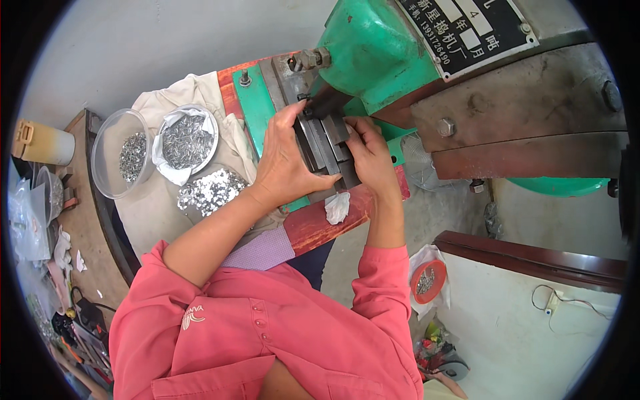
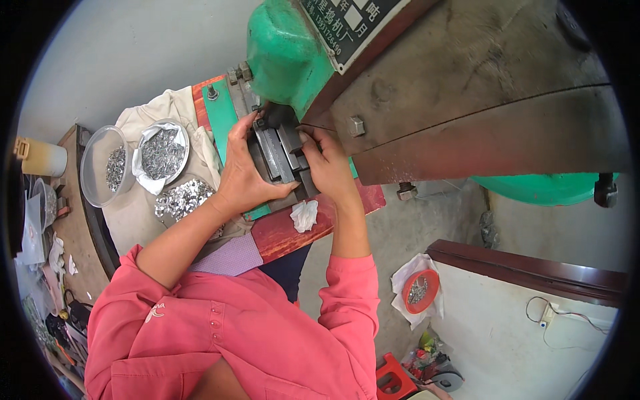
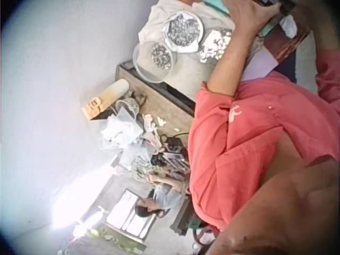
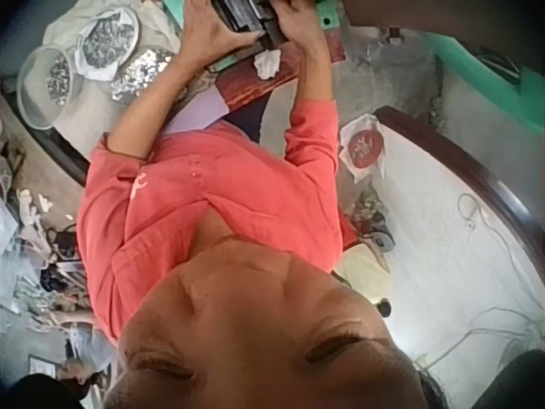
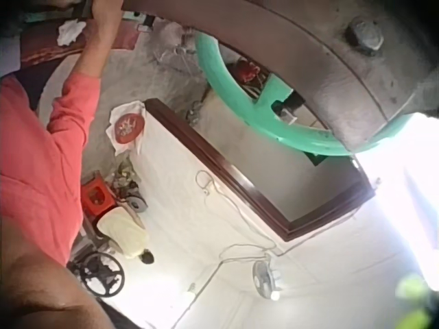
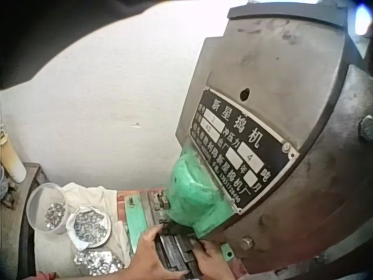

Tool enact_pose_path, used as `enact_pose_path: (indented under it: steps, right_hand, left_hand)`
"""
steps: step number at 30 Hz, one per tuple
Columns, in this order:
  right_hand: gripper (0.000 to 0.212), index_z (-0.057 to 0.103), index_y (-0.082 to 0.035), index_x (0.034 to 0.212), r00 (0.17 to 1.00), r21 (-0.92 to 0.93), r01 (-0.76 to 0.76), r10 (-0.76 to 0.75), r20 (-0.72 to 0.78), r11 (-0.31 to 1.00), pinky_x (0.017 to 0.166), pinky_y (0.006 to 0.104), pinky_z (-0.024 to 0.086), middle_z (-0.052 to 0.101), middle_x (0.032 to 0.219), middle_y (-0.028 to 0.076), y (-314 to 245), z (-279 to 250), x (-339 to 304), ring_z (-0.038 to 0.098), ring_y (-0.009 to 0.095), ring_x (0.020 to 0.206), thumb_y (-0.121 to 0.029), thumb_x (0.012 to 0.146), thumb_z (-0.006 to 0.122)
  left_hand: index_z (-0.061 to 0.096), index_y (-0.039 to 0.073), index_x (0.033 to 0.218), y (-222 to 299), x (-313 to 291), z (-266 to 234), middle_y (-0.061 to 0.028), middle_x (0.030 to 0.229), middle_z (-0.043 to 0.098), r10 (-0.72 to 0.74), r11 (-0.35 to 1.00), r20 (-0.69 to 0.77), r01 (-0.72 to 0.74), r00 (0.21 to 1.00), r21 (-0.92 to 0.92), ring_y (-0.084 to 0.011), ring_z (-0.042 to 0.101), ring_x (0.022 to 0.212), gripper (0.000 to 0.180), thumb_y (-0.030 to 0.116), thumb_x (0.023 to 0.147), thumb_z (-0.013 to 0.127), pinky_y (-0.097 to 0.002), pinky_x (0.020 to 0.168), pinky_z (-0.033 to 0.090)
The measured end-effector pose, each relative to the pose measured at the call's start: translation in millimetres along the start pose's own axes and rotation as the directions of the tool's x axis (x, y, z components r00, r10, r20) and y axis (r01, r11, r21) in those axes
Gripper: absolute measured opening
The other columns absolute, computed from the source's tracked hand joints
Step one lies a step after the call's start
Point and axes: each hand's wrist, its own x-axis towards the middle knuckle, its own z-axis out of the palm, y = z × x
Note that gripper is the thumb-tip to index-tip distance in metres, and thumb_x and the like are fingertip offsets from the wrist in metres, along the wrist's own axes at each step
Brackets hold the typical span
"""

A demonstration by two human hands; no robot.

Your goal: Assembling small metal components onto a metal strip at a workbench.

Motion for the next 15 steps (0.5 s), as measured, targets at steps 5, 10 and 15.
enact_pose_path:
  steps: [5,10,15]
  right_hand:
    - [0.025,0.066,0.003,0.115,0.998,0.002,0.057,-0.057,-0.038,0.998,0.079,0.0306,0.049,0.068,0.092,0.013,5.5,3.2,0.6,0.061,0.016,0.086,-0.016,0.102,0.057]
    - [0.017,0.065,0.001,0.103,0.993,-0.033,-0.076,0.073,-0.098,0.997,0.088,0.0334,0.042,0.058,0.091,0.009,-3.3,10.6,2.8,0.053,0.025,0.094,-0.014,0.1,0.058]
    - [0.021,0.067,0.001,0.101,0.99,-0.035,-0.011,0.006,-0.143,0.999,0.076,0.0339,0.044,0.06,0.08,0.013,3.3,13.6,4.9,0.055,0.022,0.078,-0.018,0.099,0.06]
  left_hand:
    - [0.025,0.001,0.145,-1.9,-2.2,1.5,-0.023,0.135,0.043,-0.018,0.999,0.012,0.019,1.0,-0.039,-0.0422,0.047,0.125,0.115,0.024,0.054,0.09,-0.0476,0.108,0.04]
    - [0.019,0.0,0.149,-2.9,-3.5,-0.1,-0.0207,0.14,0.035,-0.021,1.0,0.06,0.02,0.998,0.007,-0.0359,0.045,0.13,0.123,0.026,0.055,0.093,-0.0442,0.112,0.038]
    - [0.025,0.001,0.145,-0.4,-1.4,-0.6,-0.0231,0.136,0.042,-0.011,1.0,0.022,0.011,1.0,-0.013,-0.0422,0.046,0.126,0.114,0.023,0.054,0.09,-0.0474,0.108,0.04]
